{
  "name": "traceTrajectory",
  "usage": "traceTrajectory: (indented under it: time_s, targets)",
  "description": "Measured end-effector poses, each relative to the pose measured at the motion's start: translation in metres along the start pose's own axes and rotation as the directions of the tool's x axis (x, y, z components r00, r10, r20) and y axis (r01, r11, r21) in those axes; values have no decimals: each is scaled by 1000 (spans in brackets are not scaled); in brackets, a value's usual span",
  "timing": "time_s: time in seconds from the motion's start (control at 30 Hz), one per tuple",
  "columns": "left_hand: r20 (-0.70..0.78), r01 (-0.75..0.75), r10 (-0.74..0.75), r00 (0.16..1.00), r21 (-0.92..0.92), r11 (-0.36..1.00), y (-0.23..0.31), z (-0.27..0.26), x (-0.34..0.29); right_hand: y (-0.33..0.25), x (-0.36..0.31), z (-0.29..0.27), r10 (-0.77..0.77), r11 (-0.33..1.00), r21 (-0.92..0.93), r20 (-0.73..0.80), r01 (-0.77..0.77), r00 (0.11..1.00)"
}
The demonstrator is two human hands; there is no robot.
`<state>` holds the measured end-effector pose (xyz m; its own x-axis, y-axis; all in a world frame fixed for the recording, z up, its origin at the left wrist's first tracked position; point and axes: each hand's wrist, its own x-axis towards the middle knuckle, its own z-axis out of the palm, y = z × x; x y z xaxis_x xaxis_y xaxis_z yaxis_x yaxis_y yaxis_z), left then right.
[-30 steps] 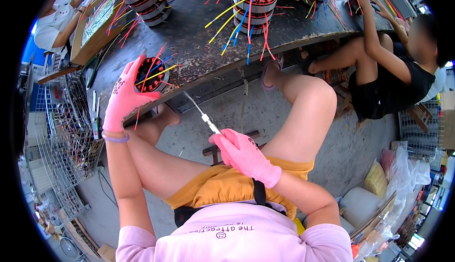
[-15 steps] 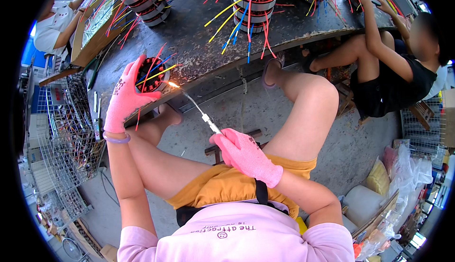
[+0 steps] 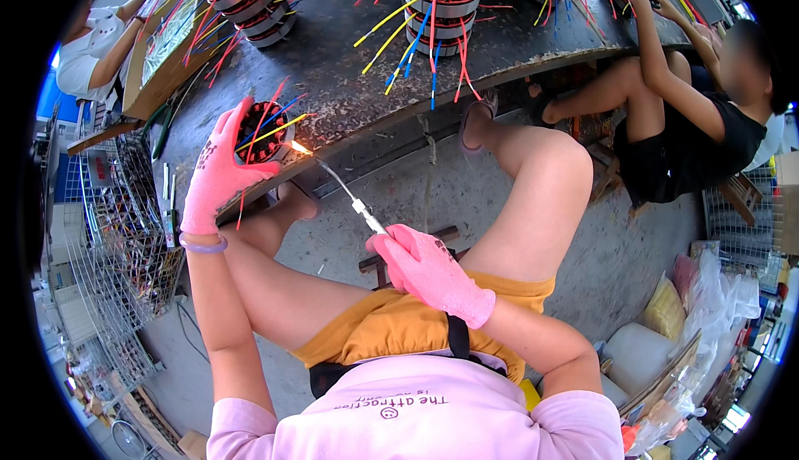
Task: The person solders individual colored wires onto a circular component using a soldering iron and wire, moving around the circumference of the object and then setting it aside to start another.
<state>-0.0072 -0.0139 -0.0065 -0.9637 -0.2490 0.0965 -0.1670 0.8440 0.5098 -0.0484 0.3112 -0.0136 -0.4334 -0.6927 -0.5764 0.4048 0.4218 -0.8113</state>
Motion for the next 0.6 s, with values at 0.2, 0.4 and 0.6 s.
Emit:
traceTrajectory:
  time_s: [0.2, 0.4, 0.6]
  targets:
    - [8, 4, -4, 1000, -17, 1000, -3, 1, 1, 3, -1, -1, 2, 999, 33, -8, -2, 1000]
    - [10, 9, -9, 1000, -14, 1000, -1, 0, 1, 7, 2, 0, 7, 999, 42, -7, -7, 1000]
    - [17, 21, -20, 1000, -26, 999, -1, 0, 1, 7, 2, 0, 2, 999, 53, -7, -2, 1000]
